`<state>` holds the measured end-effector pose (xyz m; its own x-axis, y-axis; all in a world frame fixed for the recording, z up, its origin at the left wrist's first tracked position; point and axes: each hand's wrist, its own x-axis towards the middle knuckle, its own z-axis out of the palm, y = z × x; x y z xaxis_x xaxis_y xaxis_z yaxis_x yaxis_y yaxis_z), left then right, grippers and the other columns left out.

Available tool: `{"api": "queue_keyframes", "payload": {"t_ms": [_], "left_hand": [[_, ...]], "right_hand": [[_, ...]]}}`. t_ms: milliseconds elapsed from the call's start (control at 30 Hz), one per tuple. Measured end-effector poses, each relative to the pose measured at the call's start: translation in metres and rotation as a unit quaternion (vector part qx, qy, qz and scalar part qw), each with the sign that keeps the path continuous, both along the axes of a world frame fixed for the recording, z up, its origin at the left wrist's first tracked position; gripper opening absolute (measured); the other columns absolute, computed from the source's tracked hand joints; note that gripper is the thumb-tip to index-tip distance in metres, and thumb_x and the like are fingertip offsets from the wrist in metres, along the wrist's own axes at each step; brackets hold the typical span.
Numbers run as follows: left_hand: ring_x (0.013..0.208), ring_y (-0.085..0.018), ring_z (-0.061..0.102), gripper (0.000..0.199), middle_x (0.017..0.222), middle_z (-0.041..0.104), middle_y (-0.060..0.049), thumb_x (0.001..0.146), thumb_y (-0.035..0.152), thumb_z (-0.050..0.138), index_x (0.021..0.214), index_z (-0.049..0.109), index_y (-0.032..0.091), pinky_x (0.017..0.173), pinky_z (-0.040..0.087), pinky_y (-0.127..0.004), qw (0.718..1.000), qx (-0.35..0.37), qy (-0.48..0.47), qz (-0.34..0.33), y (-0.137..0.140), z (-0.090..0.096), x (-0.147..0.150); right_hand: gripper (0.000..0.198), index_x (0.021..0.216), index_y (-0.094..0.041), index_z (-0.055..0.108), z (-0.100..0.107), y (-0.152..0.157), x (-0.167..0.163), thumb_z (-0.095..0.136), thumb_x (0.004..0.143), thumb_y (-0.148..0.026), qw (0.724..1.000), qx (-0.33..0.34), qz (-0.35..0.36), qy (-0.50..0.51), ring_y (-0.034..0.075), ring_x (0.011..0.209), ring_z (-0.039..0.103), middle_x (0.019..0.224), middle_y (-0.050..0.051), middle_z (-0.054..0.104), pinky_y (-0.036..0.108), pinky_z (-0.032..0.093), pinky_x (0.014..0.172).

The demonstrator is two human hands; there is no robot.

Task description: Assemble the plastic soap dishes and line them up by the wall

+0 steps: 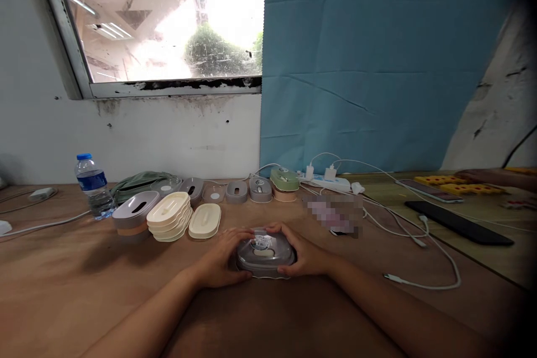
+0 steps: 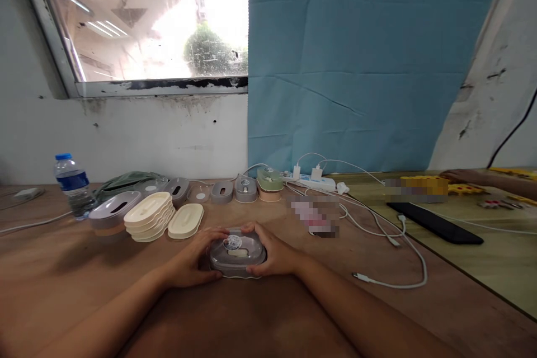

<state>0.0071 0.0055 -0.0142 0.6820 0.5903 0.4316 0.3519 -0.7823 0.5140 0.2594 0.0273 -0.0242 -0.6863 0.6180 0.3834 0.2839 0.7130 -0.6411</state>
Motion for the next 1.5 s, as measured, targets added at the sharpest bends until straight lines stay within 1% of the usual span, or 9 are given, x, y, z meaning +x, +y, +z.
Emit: {"api": "queue_keyframes", "payload": {"t_ms": [200, 300, 367, 467, 567, 700, 933, 1233, 1500], "left_hand": [[0.117, -0.025, 0.036, 0.062, 0.126, 0.042, -0.011, 0.067, 0.029, 0.064, 0.122, 0.037, 0.020, 0.099, 0.028, -0.041, 0.998, -0.045, -0.028, -0.020, -0.001, 0.002, -0.003], [0.115, -0.022, 0.040, 0.041, 0.122, 0.046, -0.009, 0.081, 0.030, 0.049, 0.119, 0.041, 0.020, 0.098, 0.030, -0.038, 0.993, -0.086, -0.076, -0.007, 0.001, 0.000, -0.002], [0.113, -0.020, 0.043, 0.029, 0.117, 0.050, -0.008, 0.087, 0.027, 0.037, 0.113, 0.045, 0.019, 0.098, 0.032, -0.036, 0.987, -0.086, -0.126, 0.040, 0.008, -0.005, 0.002], [0.105, -0.017, 0.049, 0.026, 0.106, 0.055, -0.007, 0.086, 0.016, 0.029, 0.104, 0.048, 0.018, 0.093, 0.038, -0.035, 0.970, -0.021, -0.177, 0.163, 0.028, -0.017, 0.013], [0.101, -0.017, 0.052, 0.036, 0.104, 0.056, -0.008, 0.076, 0.002, 0.029, 0.104, 0.047, 0.016, 0.091, 0.040, -0.034, 0.957, 0.047, -0.144, 0.247, 0.056, -0.026, 0.024], [0.111, -0.017, 0.046, 0.053, 0.116, 0.051, -0.012, 0.065, -0.006, 0.029, 0.114, 0.042, 0.011, 0.097, 0.035, -0.034, 0.953, 0.070, -0.102, 0.277, 0.092, -0.028, 0.037], [0.124, -0.025, 0.030, 0.053, 0.126, 0.043, -0.018, 0.068, -0.001, 0.036, 0.121, 0.038, 0.007, 0.102, 0.024, -0.043, 0.936, 0.084, -0.003, 0.343, 0.131, -0.031, 0.056], [0.118, -0.026, 0.038, 0.054, 0.124, 0.045, -0.019, 0.070, 0.006, 0.039, 0.124, 0.034, 0.005, 0.098, 0.028, -0.039, 0.924, 0.083, 0.078, 0.365, 0.131, -0.027, 0.057], [0.114, -0.027, 0.040, 0.048, 0.118, 0.051, -0.016, 0.073, 0.005, 0.037, 0.121, 0.038, 0.009, 0.096, 0.026, -0.041, 0.923, 0.079, 0.088, 0.366, 0.126, -0.026, 0.056]], "right_hand": [[0.066, 0.113, -0.018, 0.037, 0.004, 0.001, 0.003, 0.071, 0.059, -0.033, 1.000, -0.016, 0.011, 0.002, 0.025, 0.111, 0.040, 0.116, 0.010, 0.041, 0.040, 0.032, 0.096], [0.066, 0.109, -0.018, 0.039, 0.006, 0.003, 0.005, 0.072, 0.056, -0.039, 0.999, -0.048, 0.016, 0.014, 0.025, 0.110, 0.041, 0.115, 0.010, 0.043, 0.040, 0.033, 0.095], [0.067, 0.107, -0.019, 0.040, 0.005, 0.006, 0.006, 0.074, 0.053, -0.043, 0.996, -0.077, 0.019, 0.030, 0.025, 0.110, 0.042, 0.114, 0.010, 0.044, 0.040, 0.033, 0.095], [0.069, 0.103, -0.019, 0.040, 0.002, 0.010, 0.007, 0.075, 0.050, -0.046, 0.992, -0.109, 0.031, 0.052, 0.025, 0.111, 0.042, 0.113, 0.009, 0.044, 0.039, 0.032, 0.095], [0.068, 0.101, -0.020, 0.040, 0.001, 0.012, 0.007, 0.076, 0.049, -0.046, 0.991, -0.113, 0.044, 0.063, 0.025, 0.110, 0.042, 0.111, 0.007, 0.044, 0.038, 0.032, 0.095], [0.068, 0.099, -0.019, 0.040, 0.002, 0.012, 0.007, 0.075, 0.047, -0.047, 0.991, -0.116, 0.046, 0.058, 0.025, 0.109, 0.042, 0.111, 0.007, 0.043, 0.037, 0.033, 0.093], [0.068, 0.102, -0.018, 0.038, 0.000, 0.013, 0.010, 0.074, 0.049, -0.042, 0.994, -0.087, 0.055, 0.039, 0.024, 0.109, 0.041, 0.111, 0.008, 0.042, 0.037, 0.031, 0.094], [0.071, 0.095, -0.021, 0.038, -0.006, 0.018, 0.007, 0.077, 0.043, -0.051, 0.979, -0.172, 0.073, 0.079, 0.023, 0.109, 0.041, 0.109, 0.006, 0.042, 0.038, 0.030, 0.095], [0.069, 0.103, -0.021, 0.038, 0.002, 0.000, 0.003, 0.075, 0.051, -0.044, 0.988, -0.106, 0.072, 0.089, 0.023, 0.112, 0.039, 0.114, 0.008, 0.040, 0.037, 0.028, 0.096]]}}
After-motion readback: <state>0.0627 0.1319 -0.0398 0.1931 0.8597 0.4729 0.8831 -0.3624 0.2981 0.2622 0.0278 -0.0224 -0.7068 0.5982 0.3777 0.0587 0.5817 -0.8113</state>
